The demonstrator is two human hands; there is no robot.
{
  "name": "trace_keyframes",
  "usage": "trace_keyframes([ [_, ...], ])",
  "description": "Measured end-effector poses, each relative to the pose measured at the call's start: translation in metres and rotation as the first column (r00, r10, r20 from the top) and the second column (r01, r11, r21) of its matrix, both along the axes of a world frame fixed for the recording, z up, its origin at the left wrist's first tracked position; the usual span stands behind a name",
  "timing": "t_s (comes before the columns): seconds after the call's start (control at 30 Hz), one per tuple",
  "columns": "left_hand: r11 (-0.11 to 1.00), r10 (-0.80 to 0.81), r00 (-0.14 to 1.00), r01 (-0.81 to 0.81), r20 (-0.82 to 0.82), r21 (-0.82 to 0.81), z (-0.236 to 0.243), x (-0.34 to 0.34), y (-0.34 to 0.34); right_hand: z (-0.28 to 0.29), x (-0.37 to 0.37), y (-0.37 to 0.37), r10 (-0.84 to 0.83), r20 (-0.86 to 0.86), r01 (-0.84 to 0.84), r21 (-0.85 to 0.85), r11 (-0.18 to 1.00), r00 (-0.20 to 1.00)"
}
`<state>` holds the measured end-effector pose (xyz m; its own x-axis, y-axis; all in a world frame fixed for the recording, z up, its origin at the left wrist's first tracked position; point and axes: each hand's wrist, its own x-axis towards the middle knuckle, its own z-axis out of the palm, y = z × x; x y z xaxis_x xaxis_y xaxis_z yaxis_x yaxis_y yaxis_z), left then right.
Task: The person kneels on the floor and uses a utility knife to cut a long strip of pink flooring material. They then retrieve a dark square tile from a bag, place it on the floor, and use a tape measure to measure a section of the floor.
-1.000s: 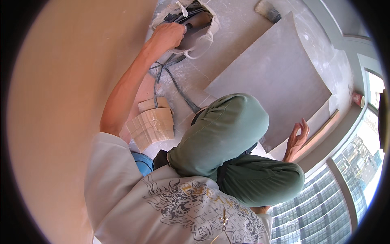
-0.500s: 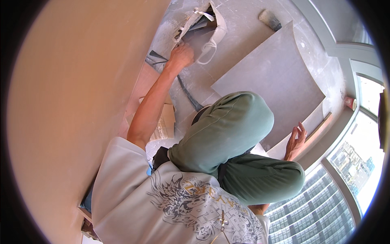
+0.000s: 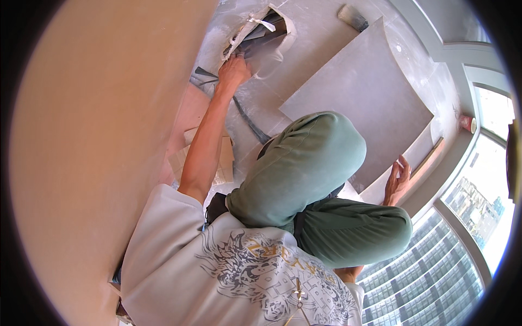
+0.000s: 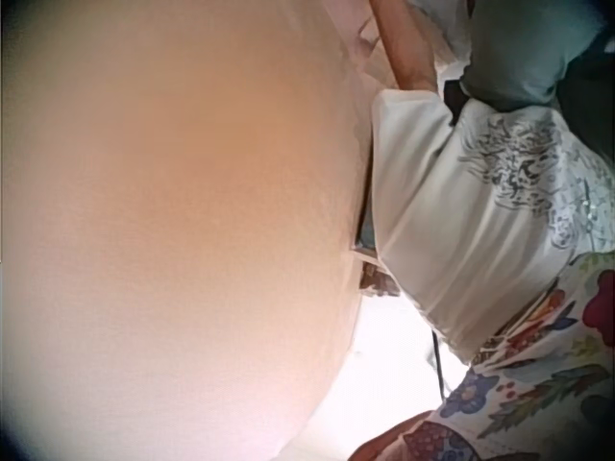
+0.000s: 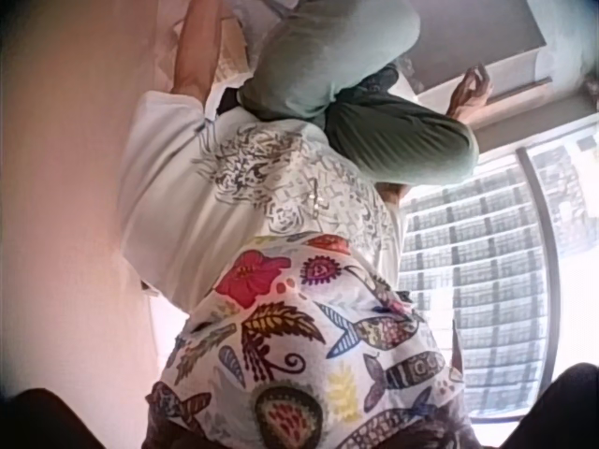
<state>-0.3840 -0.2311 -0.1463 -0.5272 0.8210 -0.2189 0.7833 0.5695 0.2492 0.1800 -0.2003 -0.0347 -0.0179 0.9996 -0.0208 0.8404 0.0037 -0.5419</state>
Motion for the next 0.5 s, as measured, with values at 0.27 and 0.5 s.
trace_keyframes([
  [0.27, 0.994, -0.039, 0.989, 0.052, 0.142, -0.091, -0.0063, -0.0062, -0.0056, -0.0009, -0.0085, 0.0035, -0.025, -0.019, 0.023, -0.086, 0.996, 0.999],
  [0.5, 0.995, -0.075, 0.980, 0.086, 0.183, -0.055, -0.0142, -0.0144, -0.0033, -0.0104, -0.0008, 0.0035, -0.003, -0.053, -0.001, -0.077, 0.997, 0.999],
])
